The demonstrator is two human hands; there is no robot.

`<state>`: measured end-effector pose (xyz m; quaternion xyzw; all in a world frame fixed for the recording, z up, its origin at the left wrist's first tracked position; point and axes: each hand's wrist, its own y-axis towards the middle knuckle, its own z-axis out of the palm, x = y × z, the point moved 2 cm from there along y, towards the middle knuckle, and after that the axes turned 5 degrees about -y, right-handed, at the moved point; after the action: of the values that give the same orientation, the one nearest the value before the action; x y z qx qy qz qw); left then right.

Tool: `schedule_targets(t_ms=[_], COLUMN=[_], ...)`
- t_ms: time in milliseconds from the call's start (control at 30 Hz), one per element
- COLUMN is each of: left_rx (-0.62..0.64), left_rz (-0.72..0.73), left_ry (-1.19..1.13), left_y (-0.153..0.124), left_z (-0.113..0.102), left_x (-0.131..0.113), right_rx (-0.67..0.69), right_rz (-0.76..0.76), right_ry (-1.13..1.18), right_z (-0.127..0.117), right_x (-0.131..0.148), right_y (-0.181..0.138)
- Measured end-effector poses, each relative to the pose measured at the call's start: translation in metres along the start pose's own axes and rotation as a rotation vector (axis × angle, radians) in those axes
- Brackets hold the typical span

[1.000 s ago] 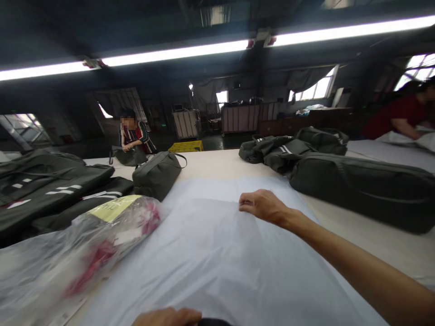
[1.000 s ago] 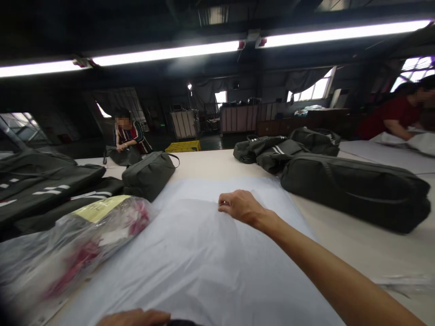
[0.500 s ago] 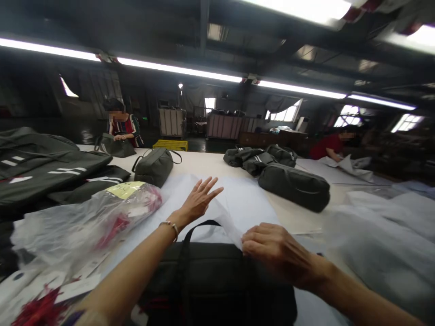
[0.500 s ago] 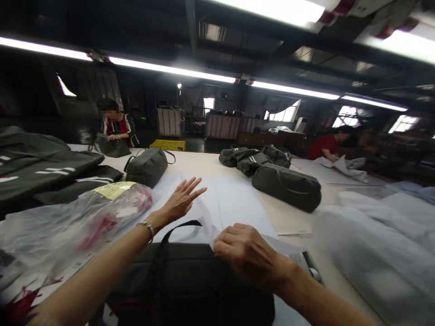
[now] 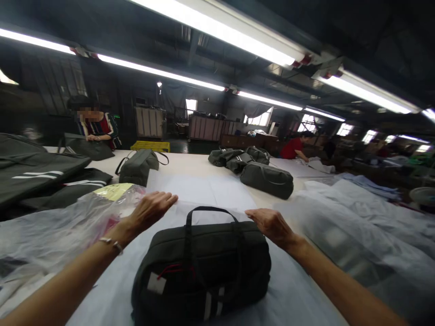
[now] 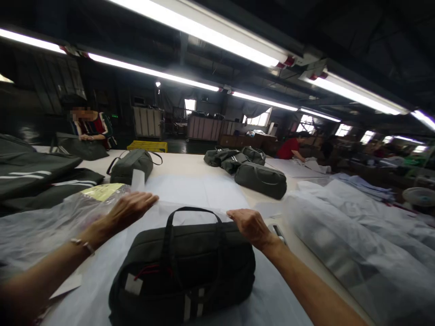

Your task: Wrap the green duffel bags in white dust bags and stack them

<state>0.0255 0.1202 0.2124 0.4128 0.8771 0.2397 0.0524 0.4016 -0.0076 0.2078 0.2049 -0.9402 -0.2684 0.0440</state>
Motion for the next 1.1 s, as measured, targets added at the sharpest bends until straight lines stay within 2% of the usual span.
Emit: schedule_targets(t_ms=[67,133,233,367,533,600,667,733,767,800,833,900,1000,1100], left_rx=[-0.045,-0.075,-0.117,-0.114,-0.113,-0.187,-0.297,-0.413,-0.463,-0.441,-0.295,-0.077,0.152,0.223], left_rz=[0.048,0.075,0.024,-0.073,-0.079,-0.058,-0.045,0.018,0.099,0.231,0.354,0.420,0.332,0.236], left_ry=[-0.052,-0.099,-0.067,-0.032,0.010,0.049,0.052,-0.047,-0.154,-0.256,-0.312,-0.369,-0.433,-0.501], left_y=[-0.044,-0.086,-0.132,-0.153,-0.173,-0.185,-0.191,-0.182,-0.172,-0.157,-0.139,-0.096,-0.031,0.017], left_z=[-0.003,0.004,0.019,0.024,0.016,0.008,0.000,-0.002,0.000,0.007,0.018,0.045,0.081,0.090], left_x=[-0.018,-0.036,-0.051,-0.044,-0.026,-0.032,-0.053,-0.091,-0.113,-0.138,-0.161,-0.193,-0.205,-0.188], right_rx=[-0.082,-0.136,-0.152,-0.150,-0.205,-0.230,-0.252,-0.266,-0.270,-0.276,-0.281,-0.293,-0.289,-0.276], right_rz=[-0.052,-0.079,-0.069,0.027,0.099,0.094,0.105,0.126,0.147,0.176,0.215,0.310,0.422,0.448], right_ry=[0.003,0.004,0.017,0.024,0.012,0.007,0.012,0.035,0.055,0.079,0.104,0.149,0.191,0.214], right_z=[0.000,0.002,0.010,0.023,0.032,0.038,0.046,0.052,0.054,0.055,0.054,0.048,0.033,0.018], right_x=[0.007,0.017,0.033,0.040,0.037,0.037,0.037,0.037,0.037,0.037,0.036,0.034,0.031,0.028], right_y=[-0.019,-0.041,-0.071,-0.094,-0.105,-0.110,-0.115,-0.118,-0.118,-0.116,-0.114,-0.106,-0.085,-0.065])
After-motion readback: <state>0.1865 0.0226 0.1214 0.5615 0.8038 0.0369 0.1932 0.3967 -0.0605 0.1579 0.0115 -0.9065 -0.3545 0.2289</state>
